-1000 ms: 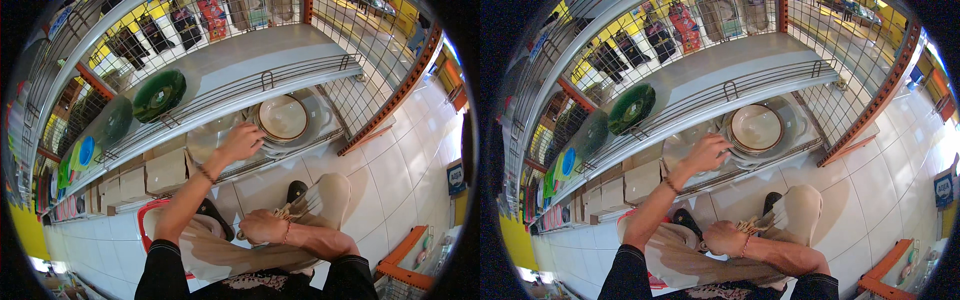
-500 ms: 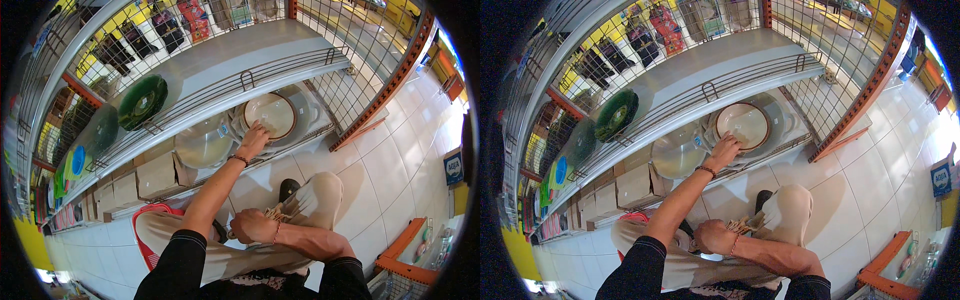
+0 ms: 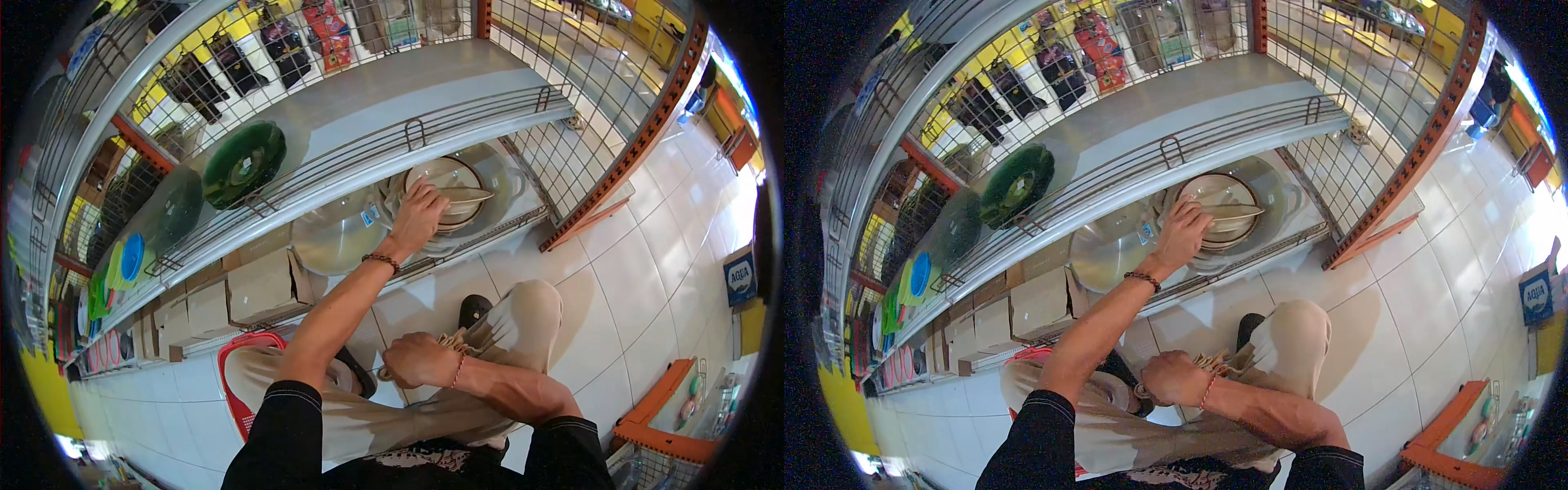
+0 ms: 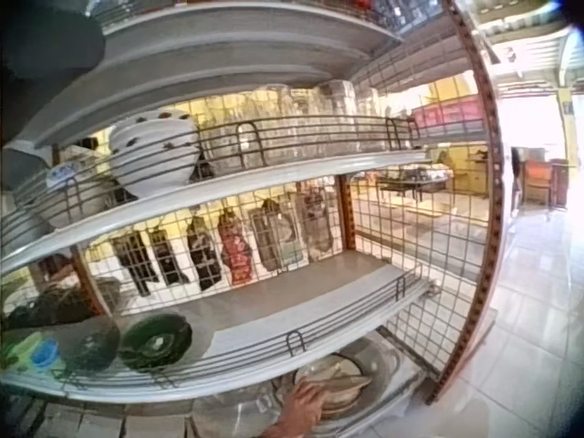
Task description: The person sits on the floor in a store aisle and wipes several green glass bowls and beige ceramic plates with a checkered cloth. They pick up each item from a wire shelf, wipe it thoroughly, and place it back on the shelf.
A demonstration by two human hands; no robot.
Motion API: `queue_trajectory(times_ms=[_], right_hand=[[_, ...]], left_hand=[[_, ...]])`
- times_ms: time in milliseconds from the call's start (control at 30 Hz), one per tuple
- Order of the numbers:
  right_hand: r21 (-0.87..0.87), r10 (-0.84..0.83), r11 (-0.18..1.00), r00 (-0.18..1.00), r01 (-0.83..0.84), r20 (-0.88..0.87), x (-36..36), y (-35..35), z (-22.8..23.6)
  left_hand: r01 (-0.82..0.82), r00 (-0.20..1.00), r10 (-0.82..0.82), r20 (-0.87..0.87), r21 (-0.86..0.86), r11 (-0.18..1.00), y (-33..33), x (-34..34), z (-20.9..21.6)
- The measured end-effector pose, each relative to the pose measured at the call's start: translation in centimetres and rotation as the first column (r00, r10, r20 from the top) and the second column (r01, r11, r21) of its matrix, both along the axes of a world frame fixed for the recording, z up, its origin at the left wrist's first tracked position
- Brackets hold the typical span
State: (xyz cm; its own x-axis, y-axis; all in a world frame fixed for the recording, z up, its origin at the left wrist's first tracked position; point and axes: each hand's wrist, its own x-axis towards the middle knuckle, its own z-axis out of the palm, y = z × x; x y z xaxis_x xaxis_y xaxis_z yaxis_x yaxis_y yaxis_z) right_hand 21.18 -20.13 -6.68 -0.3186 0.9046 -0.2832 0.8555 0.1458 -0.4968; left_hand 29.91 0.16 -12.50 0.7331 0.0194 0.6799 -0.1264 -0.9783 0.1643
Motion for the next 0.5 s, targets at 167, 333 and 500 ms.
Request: queue_trajectory(times_ms=[167, 333, 500], right_hand=[[-0.037, -0.089, 0.995, 0.994, 0.092, 0.061, 0.8, 1.3, 0.5], [0.137, -0.194, 0.97, 0.98, 0.198, -0.044, 3.0, 1.2, 2.4], [0.204, -0.171, 0.948, 0.929, 0.246, -0.327, 4.8, 0.7, 7.4]], left_hand=[[0.001, 0.991, 0.033, 0.13, -0.249, 0.969, -1.9, -2.2, 2.7], [0.024, 0.998, -0.003, 0.07, -0.311, 0.95, -3.5, -7.8, 8.1], [-0.158, 0.976, 0.052, -0.21, -0.528, 0.834, -2.1, -16.3, 12.1]])
